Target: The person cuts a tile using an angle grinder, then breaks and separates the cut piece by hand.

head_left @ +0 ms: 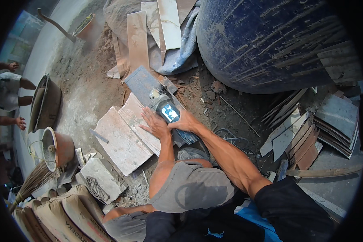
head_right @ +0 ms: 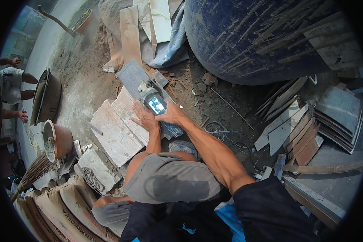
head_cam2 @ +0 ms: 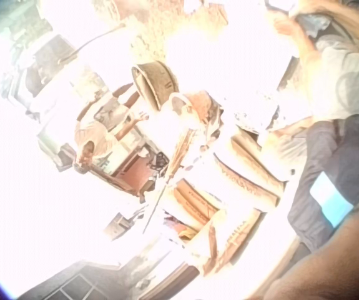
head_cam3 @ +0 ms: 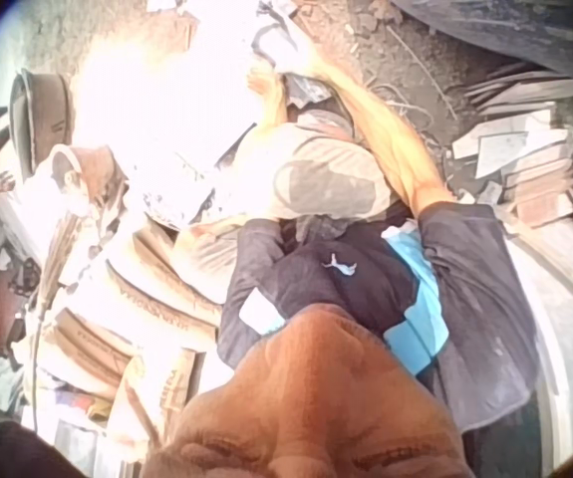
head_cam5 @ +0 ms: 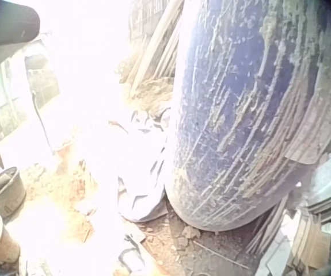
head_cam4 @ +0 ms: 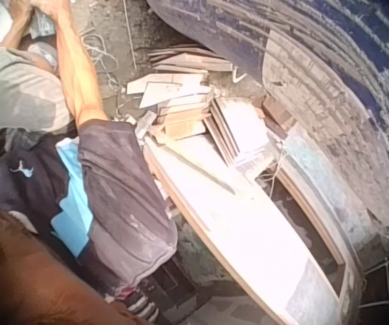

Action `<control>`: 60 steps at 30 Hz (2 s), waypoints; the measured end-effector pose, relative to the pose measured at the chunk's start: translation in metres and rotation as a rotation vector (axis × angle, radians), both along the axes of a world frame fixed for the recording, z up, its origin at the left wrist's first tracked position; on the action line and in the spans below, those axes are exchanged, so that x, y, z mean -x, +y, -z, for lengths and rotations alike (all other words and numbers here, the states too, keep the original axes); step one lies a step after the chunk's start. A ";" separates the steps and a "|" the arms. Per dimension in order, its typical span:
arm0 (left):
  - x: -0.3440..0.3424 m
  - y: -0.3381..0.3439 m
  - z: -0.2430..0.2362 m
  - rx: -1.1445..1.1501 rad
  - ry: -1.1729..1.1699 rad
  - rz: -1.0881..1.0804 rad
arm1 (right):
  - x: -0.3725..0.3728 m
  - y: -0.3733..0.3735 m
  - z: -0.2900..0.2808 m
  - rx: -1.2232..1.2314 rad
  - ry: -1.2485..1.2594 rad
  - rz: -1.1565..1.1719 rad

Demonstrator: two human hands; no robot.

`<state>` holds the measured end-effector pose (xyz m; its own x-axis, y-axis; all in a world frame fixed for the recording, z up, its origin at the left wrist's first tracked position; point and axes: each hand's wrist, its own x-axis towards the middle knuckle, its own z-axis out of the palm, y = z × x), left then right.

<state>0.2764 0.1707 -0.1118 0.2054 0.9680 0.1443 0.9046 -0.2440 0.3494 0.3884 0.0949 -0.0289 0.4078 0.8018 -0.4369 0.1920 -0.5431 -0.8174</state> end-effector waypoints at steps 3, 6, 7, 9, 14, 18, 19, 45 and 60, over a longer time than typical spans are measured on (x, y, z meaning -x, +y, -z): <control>0.000 0.000 -0.001 0.007 -0.020 0.000 | 0.000 0.000 -0.001 0.054 0.015 -0.013; 0.000 -0.001 -0.002 0.008 -0.008 0.008 | 0.000 -0.001 -0.003 0.063 0.015 -0.003; 0.000 -0.001 -0.003 -0.029 -0.020 0.009 | 0.000 -0.001 -0.004 0.039 0.022 -0.001; 0.000 -0.001 -0.003 0.025 -0.007 0.009 | 0.001 -0.001 -0.004 0.014 0.031 0.000; 0.001 0.000 -0.002 -0.033 -0.020 0.010 | 0.000 0.000 -0.002 0.050 0.019 -0.015; 0.000 0.000 -0.002 0.019 0.009 0.005 | 0.001 0.000 0.003 0.008 0.015 -0.016; 0.000 0.000 -0.002 -0.039 -0.004 0.009 | 0.001 0.000 0.004 -0.006 0.014 -0.011; -0.001 -0.002 -0.007 0.000 -0.005 0.004 | 0.009 -0.020 -0.006 -0.092 -0.023 0.078; -0.001 -0.004 -0.011 0.011 -0.076 0.008 | 0.008 -0.022 -0.013 -0.129 -0.020 0.082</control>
<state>0.2779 0.1667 -0.1008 0.2020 0.9679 0.1493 0.8736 -0.2470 0.4193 0.3808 0.0729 -0.0158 0.4822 0.8142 -0.3233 0.1684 -0.4483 -0.8779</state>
